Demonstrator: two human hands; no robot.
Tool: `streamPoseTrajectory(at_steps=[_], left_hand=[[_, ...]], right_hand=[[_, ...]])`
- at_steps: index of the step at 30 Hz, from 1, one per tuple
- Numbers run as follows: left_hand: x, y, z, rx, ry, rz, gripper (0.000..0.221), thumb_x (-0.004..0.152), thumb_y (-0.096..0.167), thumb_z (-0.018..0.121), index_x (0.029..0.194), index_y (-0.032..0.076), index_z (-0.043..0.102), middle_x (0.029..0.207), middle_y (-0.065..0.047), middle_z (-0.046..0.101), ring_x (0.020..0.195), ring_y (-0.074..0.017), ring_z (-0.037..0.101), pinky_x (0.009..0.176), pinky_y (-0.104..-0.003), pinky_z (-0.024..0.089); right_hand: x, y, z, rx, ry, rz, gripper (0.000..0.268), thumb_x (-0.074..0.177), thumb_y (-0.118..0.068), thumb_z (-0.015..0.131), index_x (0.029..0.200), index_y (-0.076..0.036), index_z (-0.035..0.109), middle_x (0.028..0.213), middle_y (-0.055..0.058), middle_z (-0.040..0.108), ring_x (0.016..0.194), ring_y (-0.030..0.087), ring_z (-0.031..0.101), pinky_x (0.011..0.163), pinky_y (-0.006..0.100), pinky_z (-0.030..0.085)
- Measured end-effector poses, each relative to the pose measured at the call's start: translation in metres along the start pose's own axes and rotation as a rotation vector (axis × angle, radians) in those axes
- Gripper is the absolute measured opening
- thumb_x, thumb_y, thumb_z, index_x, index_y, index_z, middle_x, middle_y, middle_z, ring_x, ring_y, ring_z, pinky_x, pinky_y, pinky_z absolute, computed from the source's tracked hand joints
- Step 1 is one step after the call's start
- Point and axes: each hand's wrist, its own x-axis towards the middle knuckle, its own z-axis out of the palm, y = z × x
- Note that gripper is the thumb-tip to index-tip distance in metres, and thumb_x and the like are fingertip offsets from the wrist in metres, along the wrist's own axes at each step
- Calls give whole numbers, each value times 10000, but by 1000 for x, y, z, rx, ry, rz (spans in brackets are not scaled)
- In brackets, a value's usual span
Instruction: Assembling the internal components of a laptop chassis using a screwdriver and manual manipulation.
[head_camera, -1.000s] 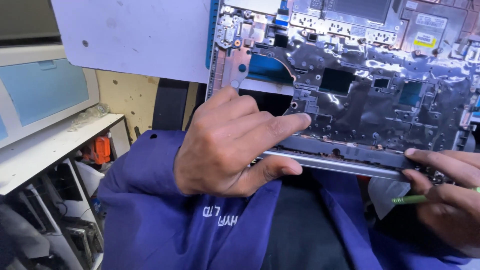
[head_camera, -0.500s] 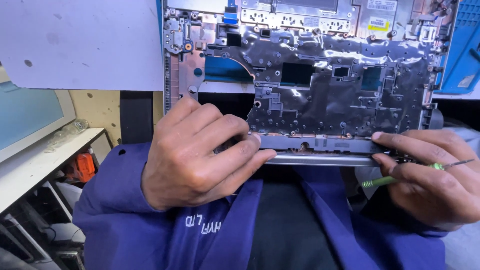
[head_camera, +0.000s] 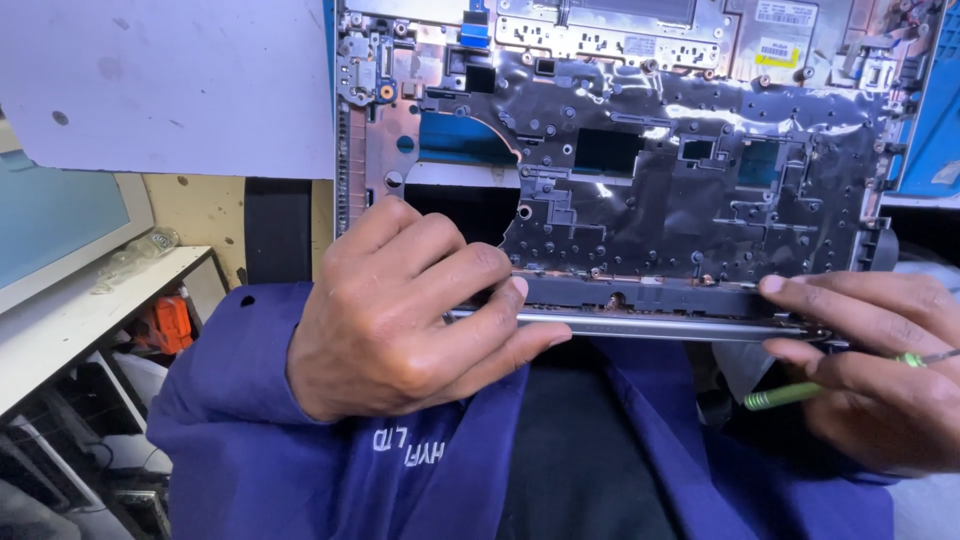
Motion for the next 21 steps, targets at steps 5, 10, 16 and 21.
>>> streamPoseTrajectory(at_steps=[5,10,16,21], left_hand=[[0,2,1,42,-26,22,473,1027,546,816,905,100,716,934,-63,692,752,-212,573,669,-370,418],[10,9,1,244,-6,236,308,1120,220,568,1029,30,793,1027,-68,713,863,-183,654,697,-307,436],[12,22,9,410,20,262,97,1026,74,782,933,48,794,891,-23,677,840,-109,660,734,-254,456],[15,33,7,404,-17,184,114,1041,136,814,940,99,777,904,0,678,850,-122,657,767,-278,504]], right_hand=[[22,-19,-2,-125,105,-174,362,922,-292,749,655,-155,546,1112,167,783,996,342,747,855,551,528],[25,-17,4,-228,174,-359,347,960,-209,796,816,-108,496,1032,246,805,853,373,769,731,519,520],[39,-24,17,-224,367,-377,342,908,-6,807,722,-51,523,865,264,792,647,313,722,621,398,480],[30,-23,13,-179,383,-282,357,904,-134,806,758,-51,491,874,283,772,687,342,734,646,457,540]])
